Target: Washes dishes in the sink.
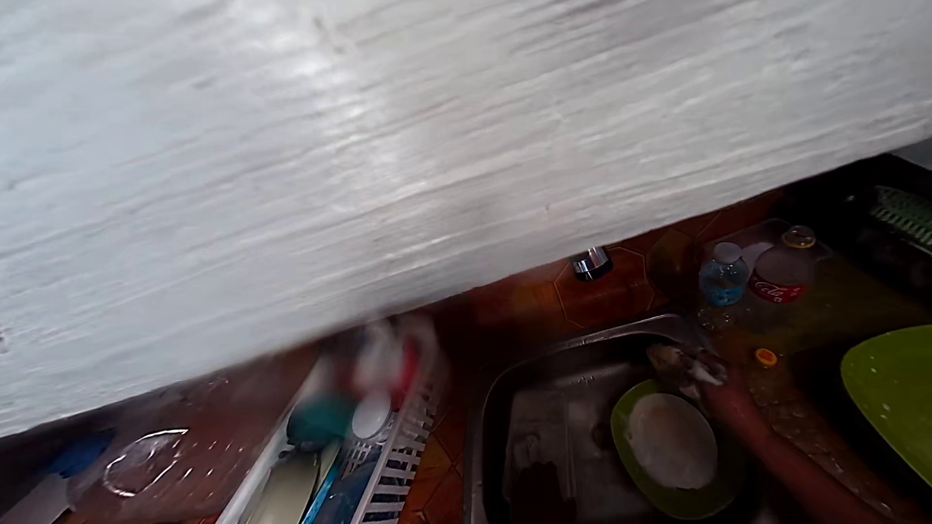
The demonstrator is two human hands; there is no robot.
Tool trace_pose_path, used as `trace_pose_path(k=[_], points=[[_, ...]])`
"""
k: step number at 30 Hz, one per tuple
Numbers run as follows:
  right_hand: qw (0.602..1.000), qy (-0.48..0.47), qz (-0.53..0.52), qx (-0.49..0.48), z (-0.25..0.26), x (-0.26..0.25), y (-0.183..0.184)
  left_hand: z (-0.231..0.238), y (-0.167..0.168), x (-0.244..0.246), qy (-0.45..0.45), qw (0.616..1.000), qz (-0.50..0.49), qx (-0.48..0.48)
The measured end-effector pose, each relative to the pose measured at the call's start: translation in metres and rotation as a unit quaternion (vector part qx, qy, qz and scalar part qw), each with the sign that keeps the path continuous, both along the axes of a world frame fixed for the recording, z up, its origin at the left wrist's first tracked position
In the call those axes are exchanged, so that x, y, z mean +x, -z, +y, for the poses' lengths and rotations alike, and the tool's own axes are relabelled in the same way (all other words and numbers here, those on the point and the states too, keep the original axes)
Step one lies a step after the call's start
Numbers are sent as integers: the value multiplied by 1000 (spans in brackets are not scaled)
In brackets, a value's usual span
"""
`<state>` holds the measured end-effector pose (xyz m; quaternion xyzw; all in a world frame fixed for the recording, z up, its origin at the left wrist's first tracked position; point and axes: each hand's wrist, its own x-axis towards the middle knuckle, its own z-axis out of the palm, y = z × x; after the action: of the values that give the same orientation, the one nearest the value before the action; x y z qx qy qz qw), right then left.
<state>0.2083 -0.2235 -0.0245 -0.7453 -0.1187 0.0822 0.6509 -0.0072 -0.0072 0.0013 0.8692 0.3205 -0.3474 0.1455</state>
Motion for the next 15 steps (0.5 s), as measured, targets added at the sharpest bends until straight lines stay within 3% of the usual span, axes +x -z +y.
trace_pose_path(k=[2,4,7,9,12,15], points=[[1000,-11,-2,-3,-4,-4,11,-5,-6,8,-8,1000,-7,11],[999,-28,5,-24,-6,-7,18,-16,-14,23,1,995,-93,43],[984,-105,21,-140,-10,-9,23,-35,-10,47,62,975,-210,34],[939,-190,32,-285,-9,-9,19,-40,3,60,82,971,-216,-55],[875,-243,44,-417,-3,-15,20,-45,30,69,23,957,-226,-179],[844,-258,77,-463,2,-20,32,-49,39,69,-17,955,-246,-163]])
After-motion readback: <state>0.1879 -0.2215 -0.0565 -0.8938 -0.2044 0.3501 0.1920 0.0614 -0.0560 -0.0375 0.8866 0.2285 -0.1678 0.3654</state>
